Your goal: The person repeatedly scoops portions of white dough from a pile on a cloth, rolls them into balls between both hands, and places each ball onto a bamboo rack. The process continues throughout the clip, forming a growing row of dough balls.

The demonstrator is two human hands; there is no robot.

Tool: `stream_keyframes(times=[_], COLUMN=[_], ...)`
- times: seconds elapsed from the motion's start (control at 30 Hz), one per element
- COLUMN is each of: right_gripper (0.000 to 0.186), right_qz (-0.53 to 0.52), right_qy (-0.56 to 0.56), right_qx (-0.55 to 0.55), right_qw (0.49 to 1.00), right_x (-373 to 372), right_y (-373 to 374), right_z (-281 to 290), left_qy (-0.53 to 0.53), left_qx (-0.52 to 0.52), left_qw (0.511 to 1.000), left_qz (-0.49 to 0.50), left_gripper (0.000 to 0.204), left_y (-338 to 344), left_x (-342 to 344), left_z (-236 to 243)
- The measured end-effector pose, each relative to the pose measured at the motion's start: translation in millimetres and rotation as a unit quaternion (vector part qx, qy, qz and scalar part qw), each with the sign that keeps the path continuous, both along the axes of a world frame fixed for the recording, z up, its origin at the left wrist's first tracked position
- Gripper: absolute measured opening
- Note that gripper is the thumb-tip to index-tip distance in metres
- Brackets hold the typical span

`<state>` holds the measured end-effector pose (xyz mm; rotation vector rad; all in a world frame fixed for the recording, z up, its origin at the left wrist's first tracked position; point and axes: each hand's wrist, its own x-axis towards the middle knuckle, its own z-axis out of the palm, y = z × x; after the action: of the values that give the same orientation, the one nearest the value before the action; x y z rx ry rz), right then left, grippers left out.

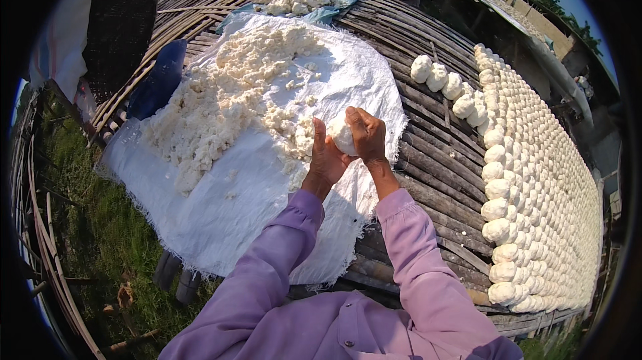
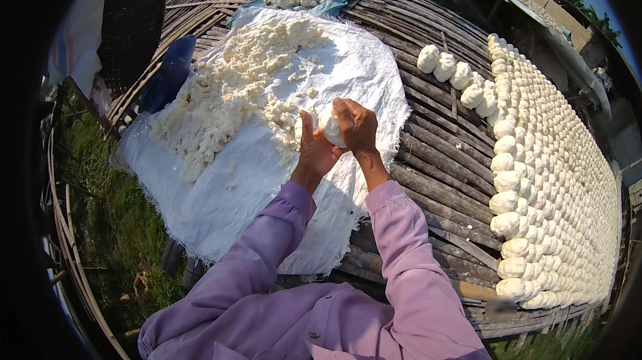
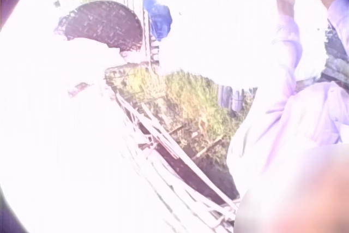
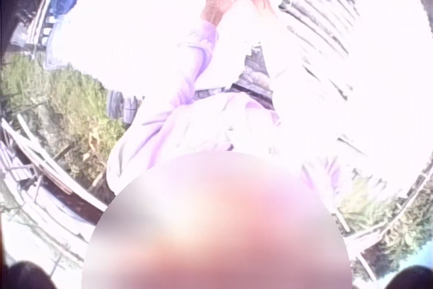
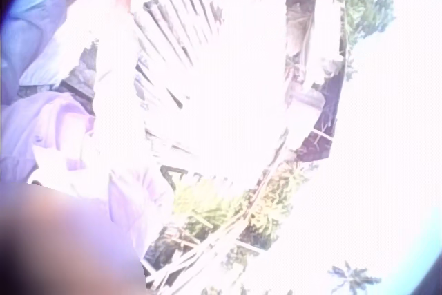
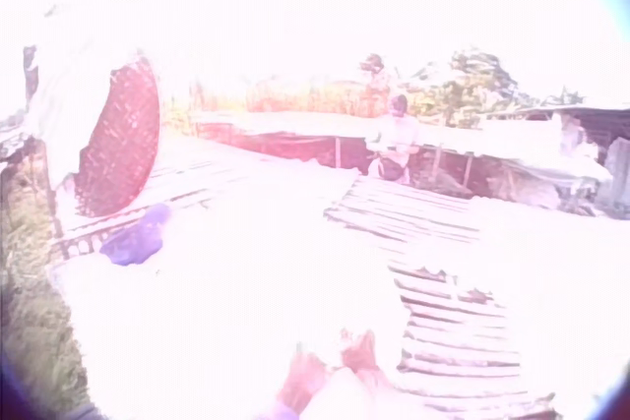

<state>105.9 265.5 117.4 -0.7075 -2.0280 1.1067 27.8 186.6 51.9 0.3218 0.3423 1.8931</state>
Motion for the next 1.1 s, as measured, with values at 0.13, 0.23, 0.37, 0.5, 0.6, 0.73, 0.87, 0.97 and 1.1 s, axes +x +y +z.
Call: stream_keyframes(times=[0.13, 0.23, 0.37, 0.5, 0.6, 0.73, 0.87, 0.97, 1.1], right_gripper=[0.07, 0.064, 0.053, 0.049, 0.064, 0.062, 0.065, 0.048, 0.061], right_qz=[-0.027, 0.058, -0.058, -0.014, -0.074, 0.029, -0.138, -0.066, -0.152], right_qy=[0.159, 0.018, 0.134, -0.025, 0.221, 0.026, 0.135, -0.109, 0.104], right_qx=[0.159, 0.015, 0.232, 0.04, -0.049, 0.074, 0.2, 0.272, -0.073], right_qw=[0.974, 0.998, 0.962, 0.999, 0.971, 0.997, 0.961, 0.954, 0.98], right_x=[5.2, 13.0, 12.6, 5.2, 6.9, 23.8, 28.1, 25.4, 30.3], right_y=[14.8, 19.0, 32.1, 52.8, 63.7, 70.3, 81.4, 90.0, 107.5], right_z=[-6.8, 10.0, 16.3, -12.6, -22.7, 3.8, 29.5, 22.0, 5.4], left_qy=[-0.022, -0.033, -0.021, 0.047, -0.013, 0.029, -0.047, 0.032, 0.011], left_qx=[-0.012, -0.028, -0.034, -0.04, -0.039, -0.051, -0.094, -0.057, -0.005], left_qw=[0.999, 0.997, 0.999, 0.998, 0.999, 0.996, 0.994, 0.998, 0.998], left_qz=[0.04, 0.07, 0.019, -0.013, -0.015, 0.072, 0.024, -0.003, -0.061], left_gripper=[0.106, 0.104, 0.093, 0.101, 0.114, 0.11, 0.093, 0.09, 0.105], left_y=[12.9, 21.3, 36.3, 48.4, 57.4, 71.6, 86.2, 99.3, 109.0], left_x=[0.4, -1.4, -2.7, 1.9, 4.5, 5.2, 12.8, 21.5, 21.0], left_z=[-0.6, -1.5, -0.7, 1.6, 4.6, 9.7, 14.4, 17.3, 14.2])
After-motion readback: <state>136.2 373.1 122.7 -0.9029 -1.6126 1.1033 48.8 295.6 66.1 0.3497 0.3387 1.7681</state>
